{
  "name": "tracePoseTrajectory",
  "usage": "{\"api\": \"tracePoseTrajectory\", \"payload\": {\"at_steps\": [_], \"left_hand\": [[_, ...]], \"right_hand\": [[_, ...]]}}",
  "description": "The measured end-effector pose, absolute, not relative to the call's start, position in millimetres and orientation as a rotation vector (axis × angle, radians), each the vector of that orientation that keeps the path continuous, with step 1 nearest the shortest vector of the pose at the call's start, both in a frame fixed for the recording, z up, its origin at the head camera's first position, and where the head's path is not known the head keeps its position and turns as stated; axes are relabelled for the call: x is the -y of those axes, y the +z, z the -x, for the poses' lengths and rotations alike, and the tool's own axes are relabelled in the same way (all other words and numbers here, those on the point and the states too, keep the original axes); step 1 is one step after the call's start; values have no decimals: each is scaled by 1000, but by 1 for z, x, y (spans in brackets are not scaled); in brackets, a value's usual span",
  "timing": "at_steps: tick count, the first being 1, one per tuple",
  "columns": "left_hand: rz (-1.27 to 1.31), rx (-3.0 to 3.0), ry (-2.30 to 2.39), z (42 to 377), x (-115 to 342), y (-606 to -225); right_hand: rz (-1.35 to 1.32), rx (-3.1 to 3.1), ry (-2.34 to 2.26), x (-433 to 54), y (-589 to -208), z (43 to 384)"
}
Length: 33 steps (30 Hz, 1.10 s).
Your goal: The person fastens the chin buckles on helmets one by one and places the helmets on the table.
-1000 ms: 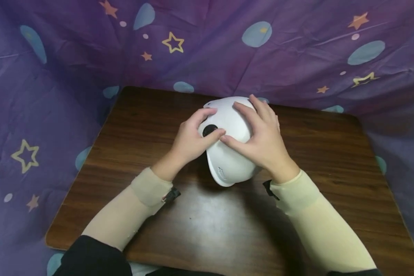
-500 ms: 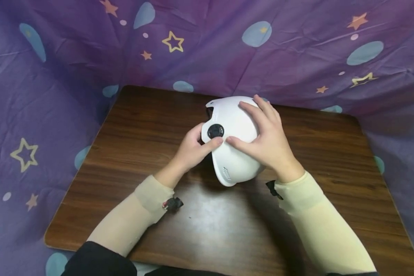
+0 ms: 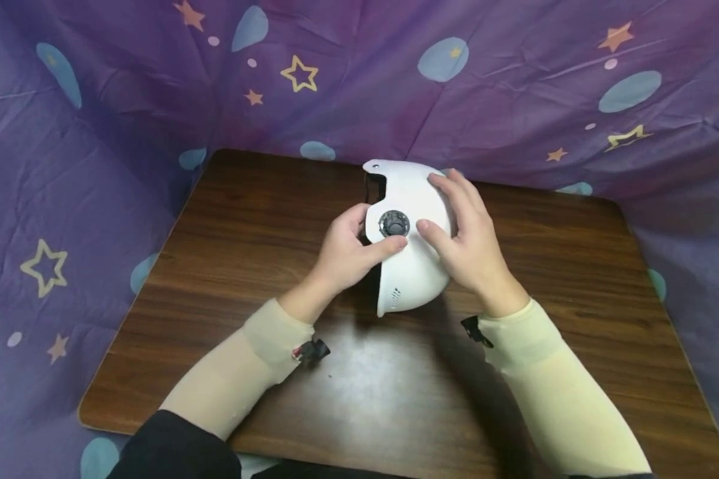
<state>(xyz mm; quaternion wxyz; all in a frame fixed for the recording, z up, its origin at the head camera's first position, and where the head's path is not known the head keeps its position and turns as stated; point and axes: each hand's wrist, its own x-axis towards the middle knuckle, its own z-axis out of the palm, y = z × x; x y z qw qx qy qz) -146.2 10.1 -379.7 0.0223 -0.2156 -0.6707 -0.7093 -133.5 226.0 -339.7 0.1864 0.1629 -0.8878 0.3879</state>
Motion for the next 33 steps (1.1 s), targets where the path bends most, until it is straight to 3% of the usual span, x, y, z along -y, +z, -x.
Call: {"api": "tracePoseTrajectory", "payload": {"at_steps": [16, 33], "left_hand": [[624, 2261, -1765, 128, -45, -379], [679, 2337, -1369, 122, -67, -378]], "right_hand": [[133, 2872, 1345, -214, -307, 159], [264, 2795, 1881, -236, -314, 174]]}}
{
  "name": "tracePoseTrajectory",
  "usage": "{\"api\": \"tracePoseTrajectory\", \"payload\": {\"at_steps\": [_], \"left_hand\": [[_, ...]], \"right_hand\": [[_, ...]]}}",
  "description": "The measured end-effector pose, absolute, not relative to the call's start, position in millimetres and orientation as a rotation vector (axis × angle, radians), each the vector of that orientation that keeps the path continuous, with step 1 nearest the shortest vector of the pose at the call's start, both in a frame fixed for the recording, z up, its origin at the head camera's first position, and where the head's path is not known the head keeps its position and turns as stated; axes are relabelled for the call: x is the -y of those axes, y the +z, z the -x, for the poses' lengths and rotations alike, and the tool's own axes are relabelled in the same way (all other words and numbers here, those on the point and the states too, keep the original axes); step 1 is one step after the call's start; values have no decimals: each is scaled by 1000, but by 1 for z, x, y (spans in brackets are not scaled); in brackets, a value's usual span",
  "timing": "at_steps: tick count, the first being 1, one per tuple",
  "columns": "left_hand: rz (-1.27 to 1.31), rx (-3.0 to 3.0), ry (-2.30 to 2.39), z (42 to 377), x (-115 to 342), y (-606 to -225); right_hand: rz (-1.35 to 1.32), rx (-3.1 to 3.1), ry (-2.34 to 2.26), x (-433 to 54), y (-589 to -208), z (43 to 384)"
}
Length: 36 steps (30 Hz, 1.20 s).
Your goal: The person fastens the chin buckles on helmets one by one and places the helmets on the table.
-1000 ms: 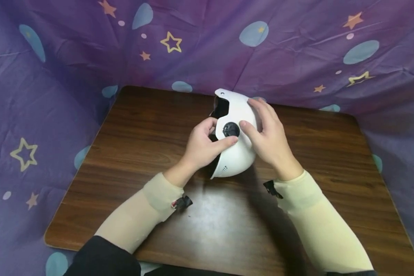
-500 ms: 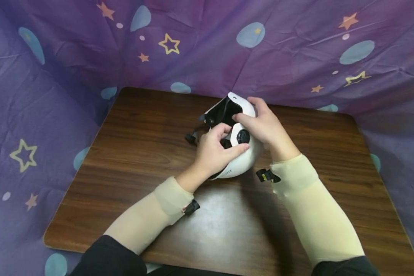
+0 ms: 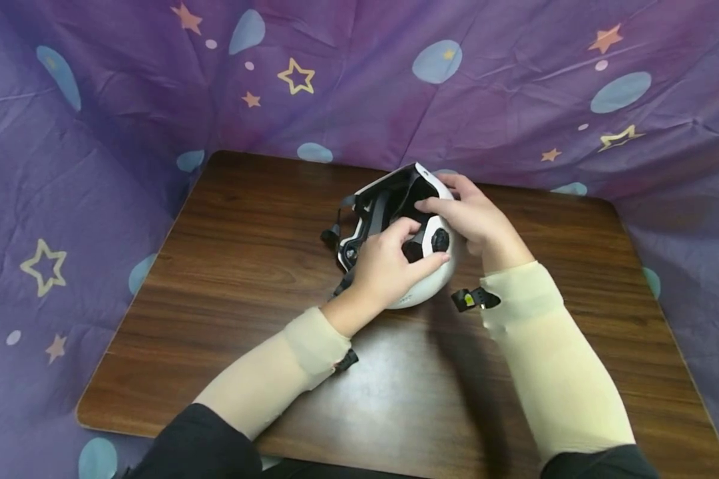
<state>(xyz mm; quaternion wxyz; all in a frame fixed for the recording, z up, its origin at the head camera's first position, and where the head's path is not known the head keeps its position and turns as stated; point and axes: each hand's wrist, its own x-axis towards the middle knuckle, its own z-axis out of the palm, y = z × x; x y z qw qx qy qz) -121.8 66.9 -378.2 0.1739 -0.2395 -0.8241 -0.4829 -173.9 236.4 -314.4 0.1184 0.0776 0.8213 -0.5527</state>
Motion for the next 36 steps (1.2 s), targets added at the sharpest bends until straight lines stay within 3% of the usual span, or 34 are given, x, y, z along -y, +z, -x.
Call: {"api": "tracePoseTrajectory", "payload": {"at_steps": [36], "left_hand": [[966, 2410, -1055, 119, -74, -389]], "right_hand": [[-29, -2276, -1855, -259, -342, 181]]}}
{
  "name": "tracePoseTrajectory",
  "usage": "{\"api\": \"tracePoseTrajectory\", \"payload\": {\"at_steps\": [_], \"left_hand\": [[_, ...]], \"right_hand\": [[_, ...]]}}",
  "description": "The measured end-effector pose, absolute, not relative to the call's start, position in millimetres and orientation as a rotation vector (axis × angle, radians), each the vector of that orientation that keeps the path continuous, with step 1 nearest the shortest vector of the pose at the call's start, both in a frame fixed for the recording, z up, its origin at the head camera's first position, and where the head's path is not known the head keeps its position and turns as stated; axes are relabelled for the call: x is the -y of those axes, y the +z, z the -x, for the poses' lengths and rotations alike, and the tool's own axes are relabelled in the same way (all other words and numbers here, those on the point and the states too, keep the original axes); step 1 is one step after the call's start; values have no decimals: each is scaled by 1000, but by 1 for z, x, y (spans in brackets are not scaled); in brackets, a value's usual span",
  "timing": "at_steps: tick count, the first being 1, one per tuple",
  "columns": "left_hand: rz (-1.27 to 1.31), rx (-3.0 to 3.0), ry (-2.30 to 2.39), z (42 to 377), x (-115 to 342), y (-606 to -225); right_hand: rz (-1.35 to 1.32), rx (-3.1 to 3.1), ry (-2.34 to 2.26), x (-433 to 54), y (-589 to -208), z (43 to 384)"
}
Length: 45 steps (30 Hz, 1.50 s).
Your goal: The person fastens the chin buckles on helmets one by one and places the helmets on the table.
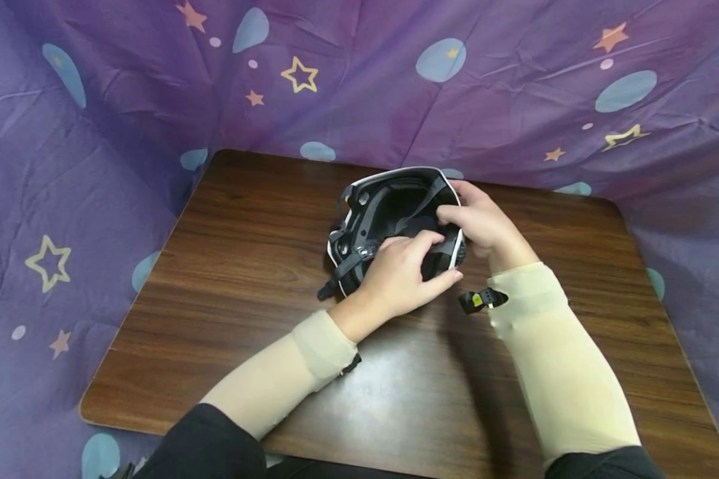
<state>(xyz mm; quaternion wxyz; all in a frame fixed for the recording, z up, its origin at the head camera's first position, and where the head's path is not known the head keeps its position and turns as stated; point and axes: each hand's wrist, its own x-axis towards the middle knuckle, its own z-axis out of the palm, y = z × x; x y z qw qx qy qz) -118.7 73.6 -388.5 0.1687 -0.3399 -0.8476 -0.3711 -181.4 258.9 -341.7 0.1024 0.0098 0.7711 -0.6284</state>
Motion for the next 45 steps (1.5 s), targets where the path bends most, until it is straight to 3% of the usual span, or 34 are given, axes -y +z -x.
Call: {"api": "tracePoseTrajectory", "payload": {"at_steps": [20, 45], "left_hand": [[1109, 2464, -937, 118, -68, -394], [1214, 2426, -883, 116, -68, -398]], "right_hand": [[47, -2129, -2009, -277, -370, 187], [-71, -2043, -2009, -288, -394, 190]]}}
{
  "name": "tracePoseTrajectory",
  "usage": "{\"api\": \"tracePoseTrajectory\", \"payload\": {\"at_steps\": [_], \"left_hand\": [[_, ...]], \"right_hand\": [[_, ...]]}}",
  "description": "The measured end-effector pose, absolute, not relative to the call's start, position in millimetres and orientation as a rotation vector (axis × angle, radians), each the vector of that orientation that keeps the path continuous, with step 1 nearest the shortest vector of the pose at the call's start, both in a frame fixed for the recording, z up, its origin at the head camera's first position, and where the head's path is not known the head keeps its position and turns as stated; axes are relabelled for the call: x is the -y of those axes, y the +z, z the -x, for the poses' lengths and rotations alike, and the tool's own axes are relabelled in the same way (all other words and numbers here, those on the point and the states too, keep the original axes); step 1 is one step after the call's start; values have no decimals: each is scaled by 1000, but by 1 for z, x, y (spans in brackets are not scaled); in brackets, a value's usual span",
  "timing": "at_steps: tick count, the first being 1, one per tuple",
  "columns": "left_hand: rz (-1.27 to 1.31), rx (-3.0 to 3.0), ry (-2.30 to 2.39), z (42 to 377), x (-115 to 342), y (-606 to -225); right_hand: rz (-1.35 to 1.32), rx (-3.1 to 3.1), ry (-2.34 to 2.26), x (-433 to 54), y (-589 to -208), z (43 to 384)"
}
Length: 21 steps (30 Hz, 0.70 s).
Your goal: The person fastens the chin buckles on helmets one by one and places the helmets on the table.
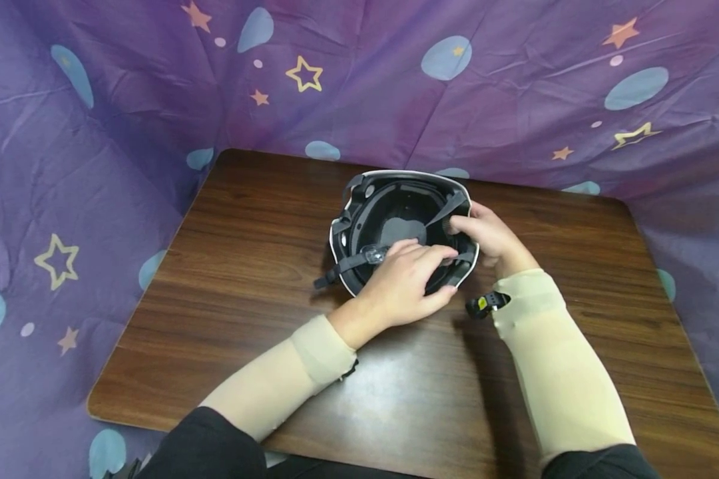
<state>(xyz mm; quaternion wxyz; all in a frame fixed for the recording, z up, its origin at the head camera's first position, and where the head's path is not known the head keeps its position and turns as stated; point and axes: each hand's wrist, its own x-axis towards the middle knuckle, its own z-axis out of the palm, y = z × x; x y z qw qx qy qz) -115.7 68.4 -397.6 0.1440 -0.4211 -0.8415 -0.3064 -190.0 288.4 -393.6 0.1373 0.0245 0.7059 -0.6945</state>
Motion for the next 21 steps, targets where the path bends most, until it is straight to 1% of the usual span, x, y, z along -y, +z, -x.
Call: {"api": "tracePoseTrajectory", "payload": {"at_steps": [9, 13, 17, 21], "left_hand": [[1213, 2450, -768, 110, -77, -391], [1184, 2450, -819, 111, -73, -387], [1121, 2398, -992, 117, -55, -381], [1002, 2316, -1252, 132, -20, -377]], "right_hand": [[-80, -1858, -2117, -296, -399, 192], [-45, -1852, -2163, -298, -395, 192], [5, -1906, -2169, -297, -390, 193], [29, -1912, -2172, -292, -389, 194]]}}
